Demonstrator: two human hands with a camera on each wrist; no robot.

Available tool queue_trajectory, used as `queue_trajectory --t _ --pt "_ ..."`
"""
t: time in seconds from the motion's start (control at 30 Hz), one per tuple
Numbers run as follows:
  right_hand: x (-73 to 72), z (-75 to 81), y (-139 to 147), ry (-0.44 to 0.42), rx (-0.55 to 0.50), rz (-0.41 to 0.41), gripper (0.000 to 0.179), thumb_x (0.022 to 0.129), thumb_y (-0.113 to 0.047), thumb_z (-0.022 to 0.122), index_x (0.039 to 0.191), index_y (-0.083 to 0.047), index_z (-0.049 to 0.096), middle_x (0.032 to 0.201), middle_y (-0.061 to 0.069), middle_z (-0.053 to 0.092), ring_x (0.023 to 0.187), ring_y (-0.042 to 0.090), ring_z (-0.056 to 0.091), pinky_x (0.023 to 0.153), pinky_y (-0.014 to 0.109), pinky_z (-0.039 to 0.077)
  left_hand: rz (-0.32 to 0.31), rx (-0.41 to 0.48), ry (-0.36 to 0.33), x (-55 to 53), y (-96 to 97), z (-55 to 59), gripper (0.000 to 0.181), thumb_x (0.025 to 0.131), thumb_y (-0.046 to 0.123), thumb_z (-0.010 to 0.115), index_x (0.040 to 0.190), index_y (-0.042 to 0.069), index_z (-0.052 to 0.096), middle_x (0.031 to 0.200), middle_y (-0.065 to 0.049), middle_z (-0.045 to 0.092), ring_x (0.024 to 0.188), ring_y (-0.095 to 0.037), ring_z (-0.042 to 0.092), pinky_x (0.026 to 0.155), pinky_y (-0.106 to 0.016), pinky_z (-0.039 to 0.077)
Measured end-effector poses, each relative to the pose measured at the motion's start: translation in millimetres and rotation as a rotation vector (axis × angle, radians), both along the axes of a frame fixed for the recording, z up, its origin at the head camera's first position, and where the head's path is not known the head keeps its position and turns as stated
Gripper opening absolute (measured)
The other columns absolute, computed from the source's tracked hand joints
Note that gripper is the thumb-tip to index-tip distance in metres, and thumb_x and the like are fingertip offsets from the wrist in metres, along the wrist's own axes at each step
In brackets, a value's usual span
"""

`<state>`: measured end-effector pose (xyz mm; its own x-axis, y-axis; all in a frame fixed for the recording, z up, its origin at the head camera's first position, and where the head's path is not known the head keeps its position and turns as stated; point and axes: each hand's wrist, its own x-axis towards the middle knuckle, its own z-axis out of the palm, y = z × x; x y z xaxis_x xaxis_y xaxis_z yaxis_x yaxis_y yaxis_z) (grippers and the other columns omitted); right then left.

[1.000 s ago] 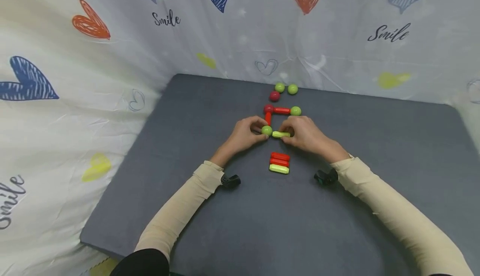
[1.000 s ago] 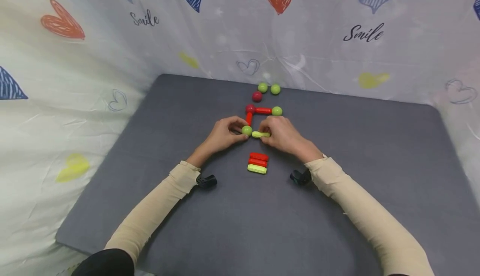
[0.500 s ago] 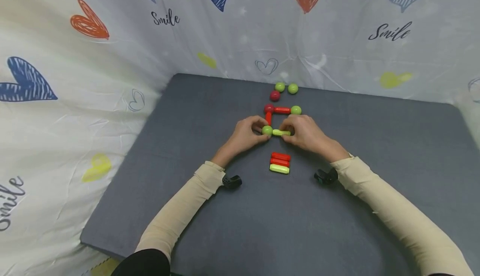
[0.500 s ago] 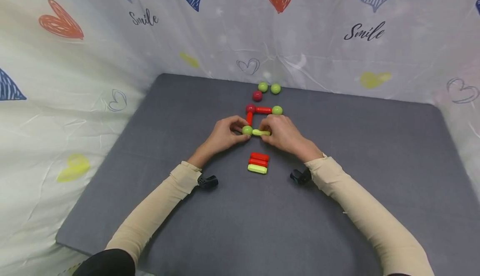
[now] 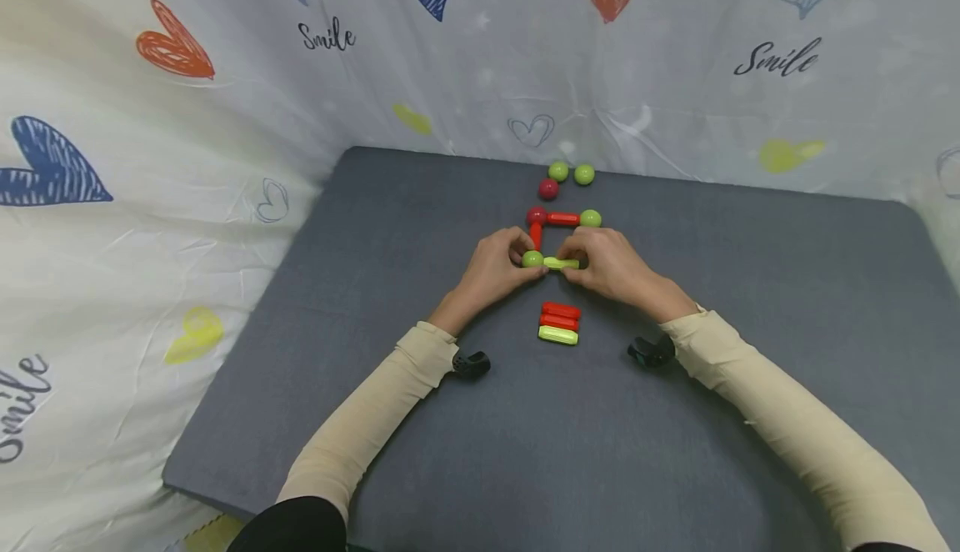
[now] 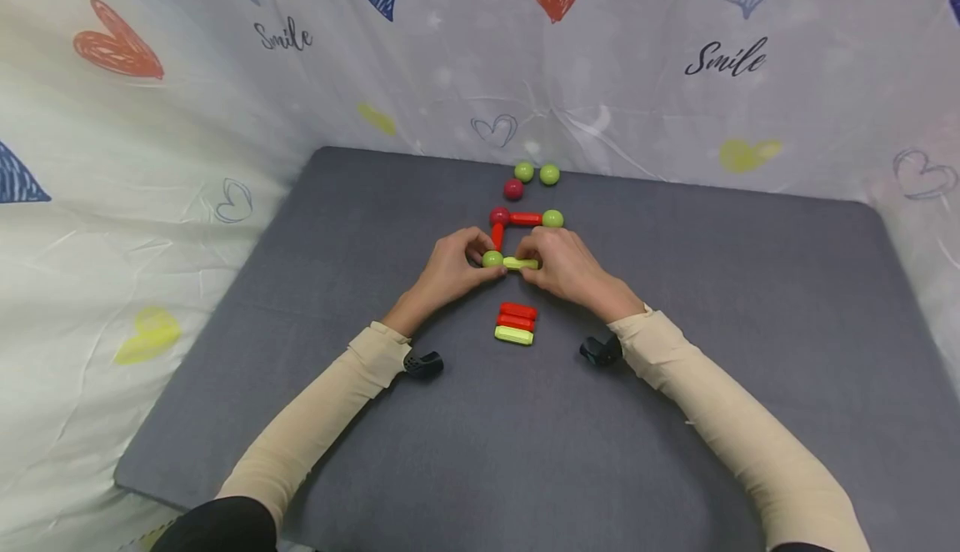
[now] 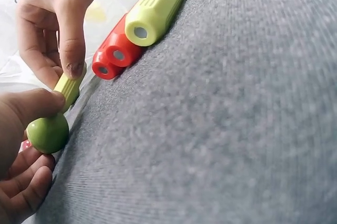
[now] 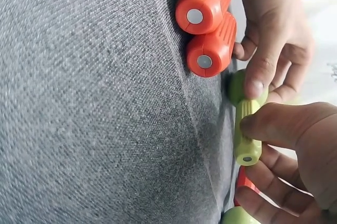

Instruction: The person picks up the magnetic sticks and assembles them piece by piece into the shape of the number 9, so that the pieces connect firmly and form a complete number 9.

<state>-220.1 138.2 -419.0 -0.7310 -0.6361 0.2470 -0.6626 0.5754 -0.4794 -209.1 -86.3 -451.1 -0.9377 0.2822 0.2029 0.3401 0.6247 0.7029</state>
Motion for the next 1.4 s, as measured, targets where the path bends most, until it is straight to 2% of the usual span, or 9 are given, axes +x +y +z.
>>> queue_trajectory --t 0.4,0.7,0.9,1.03,1.17,1.4 --pt "-2.1 0.0 2 -0.031 -0.001 -0.031 0.016 0.081 -0.009 0.083 0.096 -0.008 0.077 0.089 0.003 0.072 0.081 0.021 0.067 0.073 0.043 0.053 0.006 -0.018 -0.009 -2.5 1.6 1.7 0.032 0.081 0.027 0.086 0.099 0.012 0.064 0.093 -0.001 0.061 0.079 -0.011 0.059 0.070 -0.024 0.049" --pt "1.0 1.0 10 -0.034 -0.004 -0.085 0.017 0.080 -0.012 0.084 0.095 -0.009 0.077 0.090 0.004 0.072 0.084 0.023 0.067 0.076 0.044 0.053 -0.005 -0.010 -0.016 -2.1 1.3 2.7 0.031 0.082 0.027 0.085 0.099 0.012 0.064 0.094 -0.001 0.061 0.079 -0.011 0.059 0.071 -0.024 0.049" --pt "9.4 6.0 10 -0.015 -0.010 -0.096 0.016 0.082 -0.013 0.083 0.097 -0.008 0.078 0.091 0.007 0.070 0.082 0.024 0.065 0.072 0.043 0.052 -0.011 0.000 -0.012 -2.5 -0.1 0.9 0.030 0.082 0.025 0.085 0.099 0.012 0.064 0.094 -0.001 0.061 0.079 -0.011 0.059 0.071 -0.024 0.049" --pt "10.7 15.7 11 0.020 -0.015 -0.105 0.014 0.083 -0.012 0.082 0.096 -0.008 0.078 0.090 0.007 0.069 0.081 0.024 0.064 0.071 0.043 0.052 -0.010 -0.006 -0.005 -3.8 -1.5 2.7 0.029 0.083 0.026 0.085 0.098 0.013 0.064 0.095 -0.001 0.062 0.079 -0.011 0.059 0.071 -0.024 0.049" --pt "-1.0 23.7 19 -0.004 -0.032 -0.158 0.015 0.084 -0.012 0.081 0.097 -0.005 0.077 0.092 0.007 0.070 0.083 0.024 0.066 0.074 0.044 0.054 -0.005 -0.013 -0.006 -3.6 -1.8 4.8 0.029 0.083 0.026 0.085 0.098 0.013 0.064 0.095 -0.001 0.062 0.080 -0.011 0.059 0.072 -0.025 0.049" --pt "-38.8 23.6 39 -0.043 -0.045 -0.270 0.016 0.089 -0.011 0.075 0.101 -0.001 0.076 0.094 0.015 0.073 0.083 0.029 0.068 0.074 0.047 0.054 0.000 -0.024 -0.019 -0.5 -1.1 2.8 0.029 0.082 0.026 0.085 0.099 0.013 0.064 0.095 0.000 0.062 0.081 -0.012 0.059 0.072 -0.025 0.049"
